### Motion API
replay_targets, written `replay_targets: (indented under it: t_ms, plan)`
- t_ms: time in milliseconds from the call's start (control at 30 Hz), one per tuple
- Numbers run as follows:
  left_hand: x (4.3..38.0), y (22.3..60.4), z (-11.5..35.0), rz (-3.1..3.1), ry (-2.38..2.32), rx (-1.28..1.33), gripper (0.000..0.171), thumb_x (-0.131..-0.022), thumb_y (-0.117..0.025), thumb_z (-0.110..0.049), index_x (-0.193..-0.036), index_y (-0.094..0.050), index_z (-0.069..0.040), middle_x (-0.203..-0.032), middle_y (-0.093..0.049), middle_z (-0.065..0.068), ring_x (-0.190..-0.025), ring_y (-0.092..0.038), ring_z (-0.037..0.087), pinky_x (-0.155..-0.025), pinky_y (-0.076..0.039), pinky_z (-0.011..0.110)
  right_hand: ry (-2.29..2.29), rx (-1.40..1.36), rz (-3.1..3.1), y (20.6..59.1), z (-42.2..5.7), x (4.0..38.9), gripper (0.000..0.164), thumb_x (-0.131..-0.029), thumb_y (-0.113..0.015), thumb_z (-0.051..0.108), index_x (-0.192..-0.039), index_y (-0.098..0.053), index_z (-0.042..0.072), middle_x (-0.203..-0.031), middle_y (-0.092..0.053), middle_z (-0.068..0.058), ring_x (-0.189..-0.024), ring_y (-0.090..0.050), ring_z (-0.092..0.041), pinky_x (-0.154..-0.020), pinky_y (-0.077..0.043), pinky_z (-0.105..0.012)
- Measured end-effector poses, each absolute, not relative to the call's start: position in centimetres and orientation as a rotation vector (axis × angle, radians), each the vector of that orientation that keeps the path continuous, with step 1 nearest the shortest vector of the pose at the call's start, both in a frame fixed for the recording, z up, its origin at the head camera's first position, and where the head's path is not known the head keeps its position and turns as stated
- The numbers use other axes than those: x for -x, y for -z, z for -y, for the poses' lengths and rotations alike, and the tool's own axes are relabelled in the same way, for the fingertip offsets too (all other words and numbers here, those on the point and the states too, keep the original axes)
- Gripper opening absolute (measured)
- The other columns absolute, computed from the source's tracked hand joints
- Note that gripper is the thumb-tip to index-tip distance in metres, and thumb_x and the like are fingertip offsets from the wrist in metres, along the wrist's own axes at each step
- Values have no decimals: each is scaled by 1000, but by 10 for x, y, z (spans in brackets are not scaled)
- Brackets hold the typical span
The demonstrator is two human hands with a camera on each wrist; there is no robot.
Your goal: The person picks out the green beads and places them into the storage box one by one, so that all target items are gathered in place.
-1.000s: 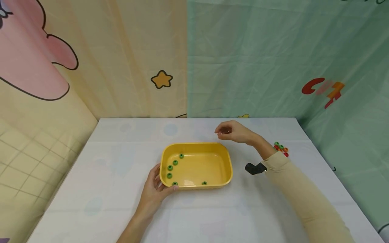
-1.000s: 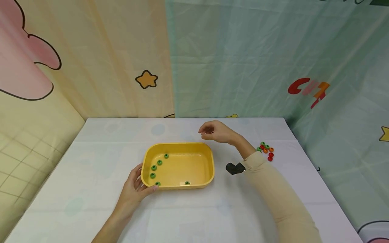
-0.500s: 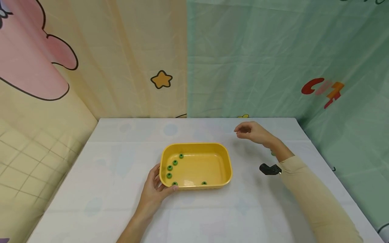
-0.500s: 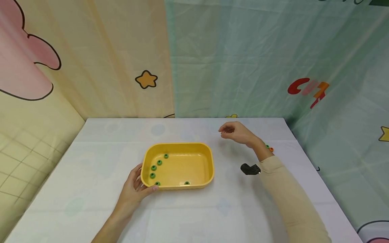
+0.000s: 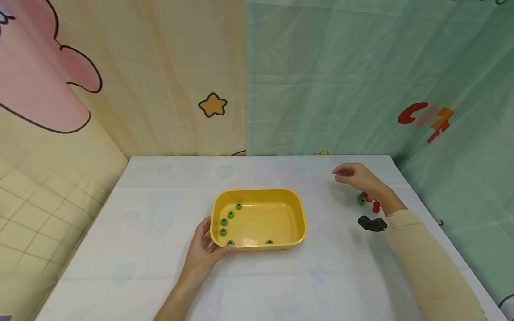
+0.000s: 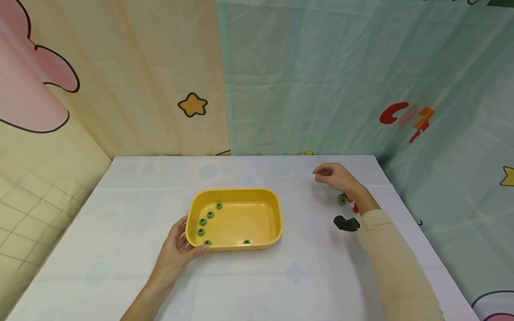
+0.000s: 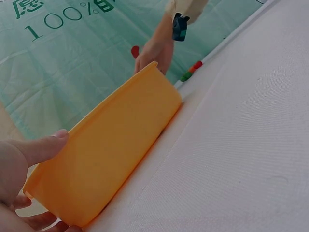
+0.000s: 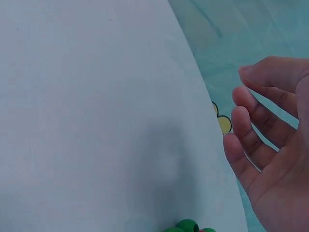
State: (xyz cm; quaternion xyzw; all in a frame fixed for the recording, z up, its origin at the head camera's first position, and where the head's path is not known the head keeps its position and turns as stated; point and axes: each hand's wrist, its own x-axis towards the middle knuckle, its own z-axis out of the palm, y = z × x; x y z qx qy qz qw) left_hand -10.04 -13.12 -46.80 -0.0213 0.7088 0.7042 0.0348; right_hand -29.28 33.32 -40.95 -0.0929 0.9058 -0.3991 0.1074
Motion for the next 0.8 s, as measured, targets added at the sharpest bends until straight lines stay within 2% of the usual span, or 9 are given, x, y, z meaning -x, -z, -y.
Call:
replay_targets:
  t_ms: [267,567,800]
  plan:
    - [101,468,131,-2183,-2170,64,102,-84,-88,-7,-162,-23,-13,-164,-27,12,-149,-32,32,-117,-37,39,1214,191,-2644,413,-353,287,39,-105,-63,19,-134,-59,-5,-131,-59,-24,-119,-52,-37,-103,-45,-55]
    - [101,469,131,-2187,-2171,54,102,-84,-88,-8,-162,-23,-12,-164,-27,13,-148,-32,33,-117,-37,40,1154,126,-2753,420,-378,277,38,-106,-62,21,-134,-60,-4,-133,-60,-24,-118,-55,-35,-96,-52,-44]
    - [102,470,131,-2190,-2166,74,102,-83,-89,-9,-162,-25,-14,-163,-29,11,-147,-35,31,-116,-38,37,1105,90,-2794,425,-406,267,39,-106,-62,24,-131,-62,-5,-127,-63,-23,-106,-58,-25,-81,-53,-28]
